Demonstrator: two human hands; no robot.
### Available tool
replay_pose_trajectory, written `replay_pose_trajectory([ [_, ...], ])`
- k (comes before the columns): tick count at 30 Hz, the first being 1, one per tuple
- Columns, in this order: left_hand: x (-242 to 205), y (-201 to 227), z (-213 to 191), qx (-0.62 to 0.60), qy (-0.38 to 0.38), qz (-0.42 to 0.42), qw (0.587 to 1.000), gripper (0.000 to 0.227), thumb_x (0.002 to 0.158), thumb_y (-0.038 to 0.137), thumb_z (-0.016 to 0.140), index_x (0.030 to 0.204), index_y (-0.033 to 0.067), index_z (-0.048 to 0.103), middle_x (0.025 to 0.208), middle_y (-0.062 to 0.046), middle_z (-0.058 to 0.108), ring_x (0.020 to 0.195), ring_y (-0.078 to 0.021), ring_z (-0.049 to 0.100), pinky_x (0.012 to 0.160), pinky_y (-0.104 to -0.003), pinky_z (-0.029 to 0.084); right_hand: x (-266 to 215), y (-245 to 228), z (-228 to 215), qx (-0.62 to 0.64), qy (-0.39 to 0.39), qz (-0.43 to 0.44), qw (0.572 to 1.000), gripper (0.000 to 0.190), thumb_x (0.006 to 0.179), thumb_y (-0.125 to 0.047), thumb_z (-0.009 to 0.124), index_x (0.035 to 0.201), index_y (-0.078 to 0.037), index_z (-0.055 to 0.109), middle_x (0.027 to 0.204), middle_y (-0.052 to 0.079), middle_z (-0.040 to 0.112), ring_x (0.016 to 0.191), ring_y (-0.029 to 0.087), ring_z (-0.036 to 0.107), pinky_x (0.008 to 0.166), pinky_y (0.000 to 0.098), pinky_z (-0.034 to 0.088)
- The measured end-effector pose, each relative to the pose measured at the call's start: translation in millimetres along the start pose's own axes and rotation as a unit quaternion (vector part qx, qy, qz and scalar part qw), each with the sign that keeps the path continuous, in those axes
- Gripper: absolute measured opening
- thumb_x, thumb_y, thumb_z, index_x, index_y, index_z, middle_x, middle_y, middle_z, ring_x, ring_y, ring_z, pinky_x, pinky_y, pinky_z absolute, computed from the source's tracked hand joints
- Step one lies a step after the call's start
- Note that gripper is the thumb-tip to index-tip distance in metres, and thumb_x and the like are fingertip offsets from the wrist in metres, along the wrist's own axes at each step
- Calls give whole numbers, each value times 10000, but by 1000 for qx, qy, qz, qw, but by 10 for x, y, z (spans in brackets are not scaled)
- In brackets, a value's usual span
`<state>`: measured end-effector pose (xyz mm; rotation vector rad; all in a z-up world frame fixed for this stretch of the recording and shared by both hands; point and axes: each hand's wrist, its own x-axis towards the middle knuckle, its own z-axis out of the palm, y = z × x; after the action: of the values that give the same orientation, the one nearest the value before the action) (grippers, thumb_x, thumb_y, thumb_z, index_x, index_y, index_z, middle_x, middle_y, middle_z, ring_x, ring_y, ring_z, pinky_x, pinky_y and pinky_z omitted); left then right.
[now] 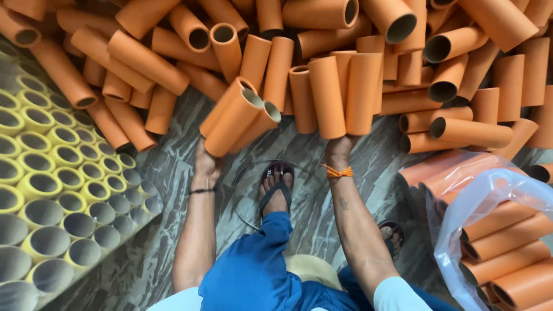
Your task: The person sits on the floor and repeatedly picks up small orange cylindrical objects from a large pile. They place the cylinders into a clear plastic bag, arranging them in neat rows. The person continues this process, filling the bag with the orange cylinders.
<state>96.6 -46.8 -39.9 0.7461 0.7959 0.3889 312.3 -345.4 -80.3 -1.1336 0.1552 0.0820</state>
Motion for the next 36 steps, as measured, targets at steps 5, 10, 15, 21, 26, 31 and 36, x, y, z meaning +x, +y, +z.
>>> replay_pose_trajectory([
  [5, -614, -220, -29, -52, 17, -99, 994, 406, 1011, 170, 535, 1396, 49, 566, 1356, -100, 661, 1222, -246, 654, 1033, -414, 543, 218, -149, -40, 177, 69, 139, 972, 405, 975, -417, 582, 1246, -122, 637, 1202, 46, 696, 1162, 259, 640, 992, 510, 498],
  [10, -1238, -341, -132, -122, 28, -84, 989, 448, 985, 201, 630, 1398, 41, 565, 1332, -142, 648, 1211, -294, 635, 1035, -464, 534, -186, -416, -289, 246, 52, 214, 944, 253, 975, -275, 758, 1158, -116, 686, 1069, 59, 691, 1019, 267, 613, 1033, 574, 499],
  [15, -681, -274, -11, -177, 19, 1, 984, 465, 953, 256, 750, 1360, 87, 604, 1214, -46, 677, 1053, -188, 641, 847, -350, 547, -432, -297, -425, 318, 184, 320, 873, 375, 834, -280, 740, 1146, -73, 723, 1132, 96, 742, 1103, 321, 664, 1050, 598, 491],
  [21, 756, -290, 764, -194, -28, 165, 967, 310, 982, 193, 748, 1242, 88, 617, 1131, -40, 678, 978, -187, 653, 756, -359, 542, -427, -309, -303, 366, 170, 336, 851, 502, 819, -263, 801, 1249, -37, 673, 1234, 157, 715, 1189, 380, 616, 1053, 653, 431],
  [26, 277, 196, 1249, -154, 2, 229, 961, 386, 987, 144, 726, 1318, -18, 611, 1232, -114, 679, 1140, -226, 666, 988, -392, 559, -330, -1186, -103, 132, -12, 217, 967, 468, 920, -171, 777, 1353, -100, 612, 1297, 31, 668, 1197, 260, 646, 1060, 507, 512],
  [31, -982, 1149, 953, 429, 44, 288, 855, 319, 836, 36, 710, 1152, 16, 674, 1200, -98, 591, 984, -264, 697, 802, -420, 623, -154, -2251, 161, -393, -223, -64, 890, 490, 734, -88, 771, 1195, -134, 611, 1337, 76, 626, 1187, 300, 587, 1017, 405, 526],
  [36, -1322, 1119, 990, 723, -57, 327, 606, 284, 735, 58, 716, 1003, 150, 734, 1149, -133, 639, 955, -352, 690, 847, -520, 509, -323, -2520, 281, -744, -369, -208, 516, 327, 578, -62, 752, 887, -168, 758, 1311, 62, 591, 1014, 371, 542, 816, 431, 566],
])
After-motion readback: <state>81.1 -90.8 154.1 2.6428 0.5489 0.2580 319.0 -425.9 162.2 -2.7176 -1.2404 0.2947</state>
